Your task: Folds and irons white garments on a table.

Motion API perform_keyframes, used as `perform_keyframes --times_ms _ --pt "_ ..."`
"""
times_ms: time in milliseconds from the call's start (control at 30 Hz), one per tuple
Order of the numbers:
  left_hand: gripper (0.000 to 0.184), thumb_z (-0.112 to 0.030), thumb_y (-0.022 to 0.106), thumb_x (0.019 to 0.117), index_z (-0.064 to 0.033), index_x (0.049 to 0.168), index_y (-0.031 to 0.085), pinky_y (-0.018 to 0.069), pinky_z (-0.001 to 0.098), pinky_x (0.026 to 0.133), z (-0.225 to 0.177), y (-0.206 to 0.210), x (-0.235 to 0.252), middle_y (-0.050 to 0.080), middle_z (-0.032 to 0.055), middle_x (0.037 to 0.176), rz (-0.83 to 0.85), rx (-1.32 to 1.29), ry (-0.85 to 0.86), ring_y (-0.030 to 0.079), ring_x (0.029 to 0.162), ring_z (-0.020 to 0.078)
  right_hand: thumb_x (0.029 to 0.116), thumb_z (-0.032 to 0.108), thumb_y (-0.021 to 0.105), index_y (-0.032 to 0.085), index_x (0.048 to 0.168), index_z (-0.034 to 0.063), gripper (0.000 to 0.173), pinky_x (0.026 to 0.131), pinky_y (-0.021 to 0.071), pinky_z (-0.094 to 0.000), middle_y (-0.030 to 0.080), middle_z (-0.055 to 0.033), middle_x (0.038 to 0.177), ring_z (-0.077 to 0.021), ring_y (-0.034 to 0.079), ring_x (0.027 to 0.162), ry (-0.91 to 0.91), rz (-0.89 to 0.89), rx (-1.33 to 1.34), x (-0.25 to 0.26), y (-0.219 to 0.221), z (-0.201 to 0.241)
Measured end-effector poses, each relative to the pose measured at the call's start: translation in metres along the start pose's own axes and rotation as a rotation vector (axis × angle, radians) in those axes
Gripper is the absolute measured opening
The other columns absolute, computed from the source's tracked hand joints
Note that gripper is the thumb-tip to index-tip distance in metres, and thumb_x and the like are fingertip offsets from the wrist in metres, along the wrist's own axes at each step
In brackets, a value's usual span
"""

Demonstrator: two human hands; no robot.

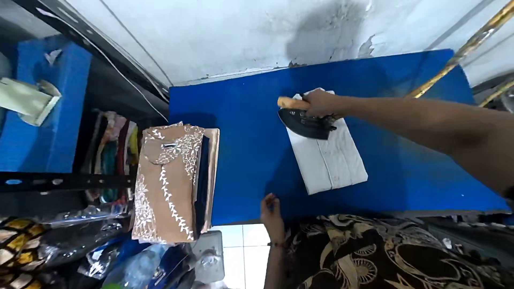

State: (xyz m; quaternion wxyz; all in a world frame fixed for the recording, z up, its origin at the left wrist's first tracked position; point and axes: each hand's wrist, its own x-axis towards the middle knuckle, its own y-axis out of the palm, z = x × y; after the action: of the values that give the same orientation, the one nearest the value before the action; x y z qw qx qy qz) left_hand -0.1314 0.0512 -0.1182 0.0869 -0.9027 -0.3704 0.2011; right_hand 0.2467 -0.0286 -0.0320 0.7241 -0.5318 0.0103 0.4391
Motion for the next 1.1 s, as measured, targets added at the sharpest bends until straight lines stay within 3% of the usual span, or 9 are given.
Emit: perform_keyframes --times_ms 167,267,500,700,800,900,967,1033,1100 --pt "0.03 0.0 0.051 0.0995 0.0166 0.124 0.053 0.0518 0.0288 0.091 0.023 -0.062 0.013 0.064 0.0214 0.115 -0.293 -0.053 0.022 0.062 0.103 0.014 0.0909 0.017 0.074 0.066 0.122 0.0049 0.034 0.084 0.0527 -0.0662 0.069 -0.0225 0.104 -0.0438 0.067 0.099 -0.112 0.2 -0.12 -0.111 0.064 -0.004" --pt "0.03 0.002 0.05 0.1001 0.0178 0.125 0.051 0.051 0.0303 0.091 0.009 -0.056 0.039 0.062 0.0234 0.117 -0.314 -0.076 0.027 0.061 0.104 0.0162 0.0967 0.017 0.067 0.059 0.133 -0.0005 0.041 0.09 0.0479 -0.0692 0.065 -0.0318 0.112 -0.0526 0.063 0.108 -0.062 0.326 -0.041 -0.158 0.103 -0.007" --pt "0.028 0.0 0.051 0.0998 0.0189 0.12 0.056 0.0519 0.0288 0.095 -0.09 0.02 0.085 0.065 0.0273 0.116 -0.044 0.01 0.462 0.064 0.109 0.0195 0.0966 0.013 0.07 0.063 0.131 -0.0004 0.037 0.086 0.0516 -0.0675 0.068 -0.0309 0.108 -0.0479 0.067 0.098 0.351 -0.159 0.416 -0.169 0.088 -0.084" --pt "0.045 -0.024 0.072 0.0955 0.0085 0.125 0.064 0.0469 0.0518 0.107 -0.13 0.128 0.112 0.064 0.028 0.128 0.281 0.502 0.536 0.061 0.123 0.0396 0.0981 0.021 0.07 0.057 0.126 -0.0091 0.043 0.078 0.0537 -0.0628 0.064 -0.0322 0.106 -0.0435 0.066 0.085 0.771 -0.456 0.658 -0.153 0.048 -0.207" --pt "0.053 -0.033 0.071 0.0963 0.0024 0.134 0.061 0.0406 0.0571 0.109 -0.138 0.174 0.137 0.057 0.0249 0.141 0.492 0.791 0.564 0.053 0.132 0.0415 0.0971 0.025 0.071 0.06 0.116 -0.0138 0.045 0.083 0.051 -0.0647 0.065 -0.032 0.108 -0.0447 0.065 0.095 0.872 -0.506 0.533 -0.155 0.027 -0.232" --pt "0.048 -0.025 0.069 0.0972 0.0008 0.137 0.06 0.0395 0.0576 0.109 -0.141 0.201 0.165 0.055 0.0242 0.144 0.575 0.915 0.612 0.05 0.135 0.0412 0.0846 0.002 0.077 0.05 0.138 -0.0072 0.061 0.096 0.0363 -0.0831 0.047 -0.0402 0.137 -0.0638 0.045 0.127 0.638 -0.749 0.204 -0.147 0.024 -0.206" --pt "0.043 -0.017 0.064 0.0992 0.0 0.139 0.059 0.0378 0.0583 0.111 -0.144 0.208 0.178 0.054 0.0235 0.146 0.632 0.94 0.614 0.049 0.137 0.0404 0.091 0.002 0.071 0.05 0.145 -0.0031 0.058 0.105 0.036 -0.0776 0.045 -0.0373 0.146 -0.0599 0.043 0.134 0.469 -0.73 0.213 -0.116 0.023 -0.173" --pt "0.04 -0.007 0.056 0.0991 -0.002 0.138 0.06 0.0369 0.0591 0.111 -0.142 0.211 0.186 0.054 0.0218 0.147 0.688 0.943 0.639 0.049 0.138 0.0394 0.1034 0.007 0.057 0.057 0.138 -0.0046 0.036 0.106 0.0456 -0.0634 0.057 -0.0315 0.136 -0.0486 0.057 0.126 0.347 -0.568 0.395 -0.068 0.031 -0.149" --pt "0.043 0.003 0.052 0.0947 -0.0034 0.136 0.063 0.0365 0.0594 0.11 -0.136 0.211 0.189 0.055 0.0203 0.146 0.704 0.933 0.677 0.05 0.137 0.0386 0.1096 0.012 0.047 0.06 0.131 -0.0079 0.033 0.103 0.0485 -0.0603 0.065 -0.0306 0.124 -0.045 0.064 0.117 0.3 -0.451 0.626 -0.016 0.043 -0.141"
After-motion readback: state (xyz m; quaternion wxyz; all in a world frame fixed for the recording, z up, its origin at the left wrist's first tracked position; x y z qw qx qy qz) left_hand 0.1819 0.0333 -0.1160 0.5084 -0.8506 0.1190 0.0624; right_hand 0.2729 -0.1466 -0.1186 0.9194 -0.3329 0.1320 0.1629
